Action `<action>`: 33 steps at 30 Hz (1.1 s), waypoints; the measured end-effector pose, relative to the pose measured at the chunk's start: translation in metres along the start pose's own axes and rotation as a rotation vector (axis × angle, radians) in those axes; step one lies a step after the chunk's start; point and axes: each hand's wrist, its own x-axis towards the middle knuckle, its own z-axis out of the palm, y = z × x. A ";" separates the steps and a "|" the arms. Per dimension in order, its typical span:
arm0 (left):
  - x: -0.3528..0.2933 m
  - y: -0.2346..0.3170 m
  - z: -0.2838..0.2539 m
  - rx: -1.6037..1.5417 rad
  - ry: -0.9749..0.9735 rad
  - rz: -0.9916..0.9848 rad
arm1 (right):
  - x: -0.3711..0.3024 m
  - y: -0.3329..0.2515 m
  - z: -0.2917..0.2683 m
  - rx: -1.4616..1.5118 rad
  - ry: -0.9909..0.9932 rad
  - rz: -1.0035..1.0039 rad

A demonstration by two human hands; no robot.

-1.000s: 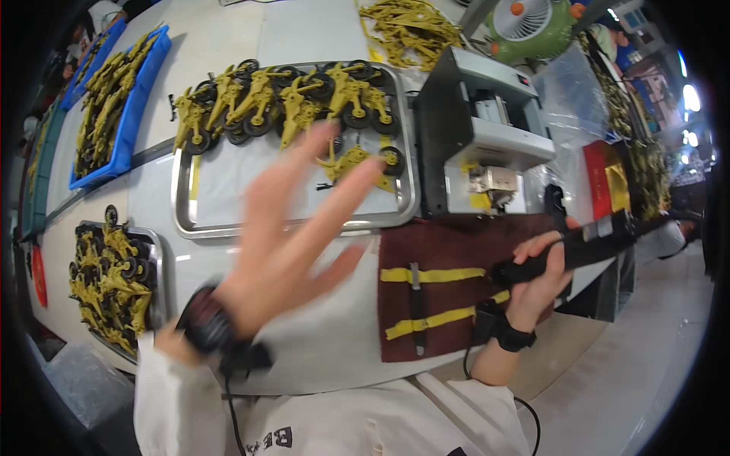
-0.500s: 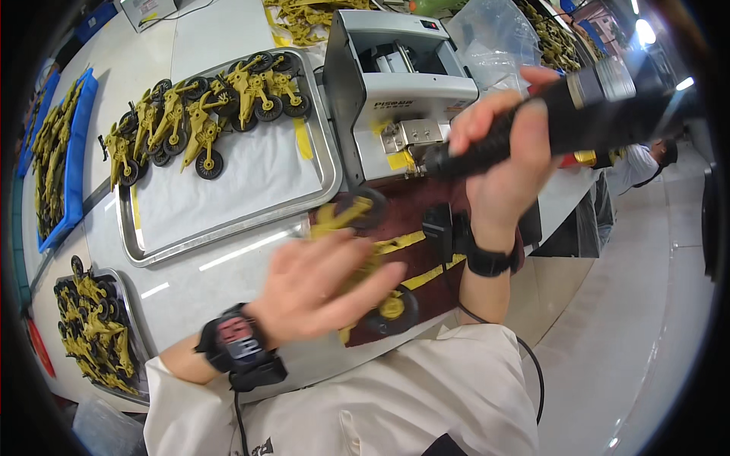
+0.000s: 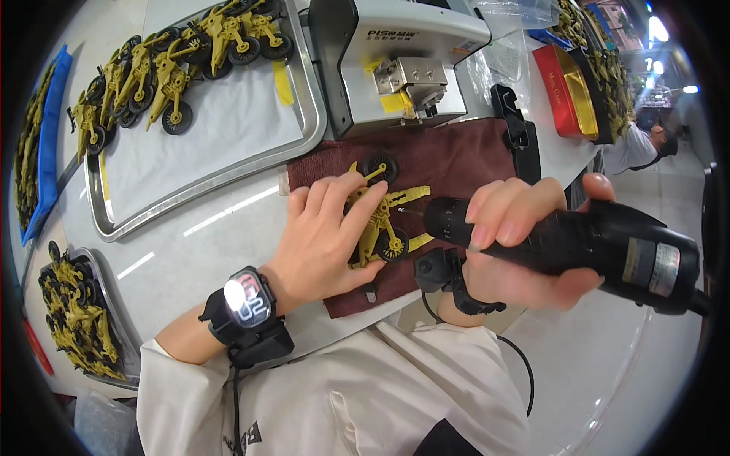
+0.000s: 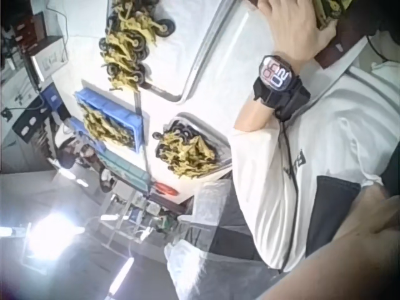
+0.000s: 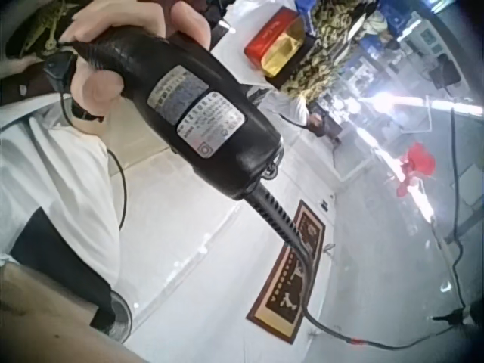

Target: The recorder uses an electric screwdriver to attach components to yellow toy motorcycle frames on an assembly line.

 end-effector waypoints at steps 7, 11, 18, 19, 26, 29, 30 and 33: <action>0.000 -0.009 0.008 0.097 0.053 0.019 | -0.007 0.010 -0.002 0.057 -0.047 -0.003; -0.006 -0.015 0.018 0.059 0.043 -0.012 | -0.010 0.016 -0.003 0.054 -0.062 -0.014; -0.004 -0.017 0.016 0.036 0.030 -0.016 | -0.010 0.033 -0.007 0.065 -0.160 0.022; -0.004 -0.017 0.017 0.036 0.025 -0.018 | -0.009 0.036 -0.008 0.098 -0.226 0.007; -0.003 -0.017 0.015 0.044 0.036 -0.032 | -0.006 0.037 -0.014 0.055 -0.420 0.044; 0.000 -0.016 0.014 0.056 0.004 -0.055 | -0.001 0.035 -0.010 0.129 -0.294 0.116; 0.000 -0.016 0.016 0.059 0.017 -0.058 | 0.008 0.031 -0.008 0.085 -0.200 0.099; -0.002 -0.013 0.017 0.061 0.047 -0.043 | 0.050 0.009 0.000 -0.012 -0.012 -0.041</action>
